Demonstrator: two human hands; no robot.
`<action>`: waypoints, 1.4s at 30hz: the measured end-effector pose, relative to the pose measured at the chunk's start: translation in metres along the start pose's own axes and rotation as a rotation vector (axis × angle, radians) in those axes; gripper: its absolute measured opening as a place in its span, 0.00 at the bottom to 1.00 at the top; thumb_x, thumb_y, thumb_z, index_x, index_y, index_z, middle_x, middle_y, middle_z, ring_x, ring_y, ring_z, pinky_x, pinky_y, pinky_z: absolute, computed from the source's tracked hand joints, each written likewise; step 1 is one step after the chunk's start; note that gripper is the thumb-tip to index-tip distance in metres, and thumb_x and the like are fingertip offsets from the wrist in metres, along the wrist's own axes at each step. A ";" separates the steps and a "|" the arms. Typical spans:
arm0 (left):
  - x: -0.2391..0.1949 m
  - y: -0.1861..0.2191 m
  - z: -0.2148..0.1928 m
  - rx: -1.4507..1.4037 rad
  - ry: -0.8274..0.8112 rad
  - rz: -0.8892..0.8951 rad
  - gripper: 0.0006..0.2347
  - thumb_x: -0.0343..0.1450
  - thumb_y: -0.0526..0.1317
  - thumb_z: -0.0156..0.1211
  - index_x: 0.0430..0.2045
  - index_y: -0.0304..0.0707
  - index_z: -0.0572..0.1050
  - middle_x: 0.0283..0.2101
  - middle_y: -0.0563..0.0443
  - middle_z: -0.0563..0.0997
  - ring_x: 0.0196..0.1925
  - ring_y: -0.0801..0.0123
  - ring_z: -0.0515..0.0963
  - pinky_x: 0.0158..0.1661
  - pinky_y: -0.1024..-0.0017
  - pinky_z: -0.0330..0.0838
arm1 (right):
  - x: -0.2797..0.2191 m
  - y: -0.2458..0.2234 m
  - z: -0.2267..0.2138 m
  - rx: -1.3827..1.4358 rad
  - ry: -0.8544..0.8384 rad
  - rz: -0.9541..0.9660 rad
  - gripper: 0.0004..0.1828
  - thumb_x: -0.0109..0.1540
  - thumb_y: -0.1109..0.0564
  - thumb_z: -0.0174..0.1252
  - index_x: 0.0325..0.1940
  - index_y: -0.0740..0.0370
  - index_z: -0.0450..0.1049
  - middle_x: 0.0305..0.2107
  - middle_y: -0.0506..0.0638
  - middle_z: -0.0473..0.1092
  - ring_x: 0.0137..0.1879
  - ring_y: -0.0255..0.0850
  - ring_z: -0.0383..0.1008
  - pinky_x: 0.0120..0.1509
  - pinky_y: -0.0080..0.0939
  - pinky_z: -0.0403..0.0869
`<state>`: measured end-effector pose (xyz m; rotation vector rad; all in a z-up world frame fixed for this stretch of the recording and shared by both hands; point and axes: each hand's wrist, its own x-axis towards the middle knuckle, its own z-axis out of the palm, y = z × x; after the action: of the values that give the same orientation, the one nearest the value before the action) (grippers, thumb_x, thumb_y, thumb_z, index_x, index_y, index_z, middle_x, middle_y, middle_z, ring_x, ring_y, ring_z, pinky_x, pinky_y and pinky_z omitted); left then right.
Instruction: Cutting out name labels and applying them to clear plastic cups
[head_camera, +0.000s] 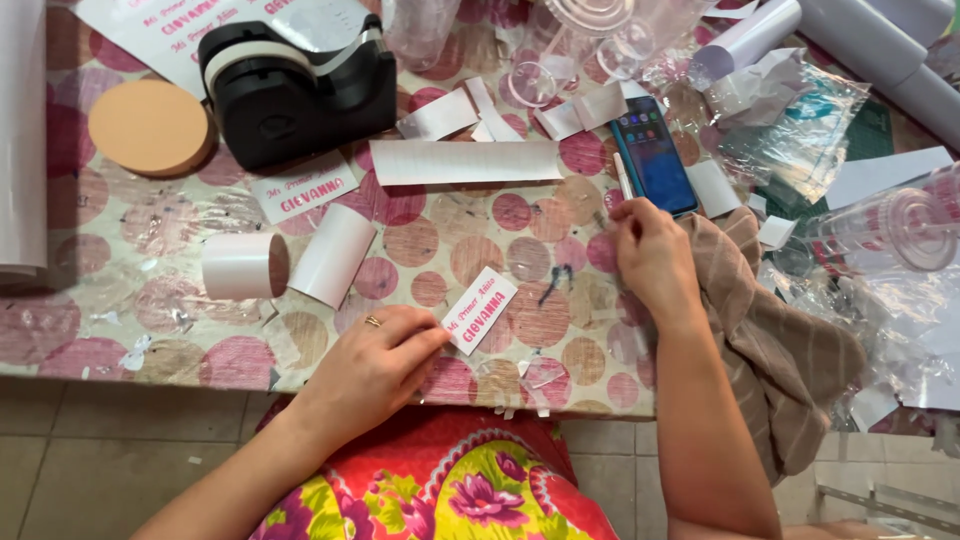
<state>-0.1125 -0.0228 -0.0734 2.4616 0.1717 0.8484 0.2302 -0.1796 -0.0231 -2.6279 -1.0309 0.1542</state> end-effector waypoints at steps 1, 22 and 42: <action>0.003 0.003 -0.004 0.012 0.016 0.029 0.06 0.71 0.40 0.62 0.39 0.44 0.80 0.44 0.50 0.79 0.49 0.55 0.81 0.48 0.62 0.75 | -0.004 -0.006 -0.005 0.042 0.028 -0.069 0.11 0.64 0.50 0.61 0.50 0.48 0.76 0.40 0.52 0.75 0.49 0.54 0.79 0.55 0.55 0.77; 0.003 0.008 -0.013 0.041 -0.025 0.126 0.12 0.76 0.48 0.54 0.42 0.42 0.79 0.44 0.50 0.79 0.52 0.58 0.79 0.52 0.62 0.69 | -0.073 -0.087 -0.032 0.190 0.210 -0.356 0.18 0.68 0.56 0.58 0.62 0.58 0.77 0.32 0.66 0.72 0.41 0.64 0.75 0.46 0.60 0.74; 0.009 0.013 -0.020 0.193 -0.228 0.188 0.20 0.77 0.54 0.50 0.51 0.38 0.78 0.54 0.51 0.80 0.57 0.57 0.75 0.59 0.60 0.62 | -0.095 -0.098 0.032 0.077 -0.136 -0.483 0.26 0.70 0.58 0.53 0.74 0.59 0.63 0.25 0.44 0.69 0.24 0.31 0.59 0.23 0.32 0.61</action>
<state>-0.1179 -0.0225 -0.0491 2.7667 -0.0638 0.6440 0.0903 -0.1688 -0.0226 -2.2467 -1.6333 0.2555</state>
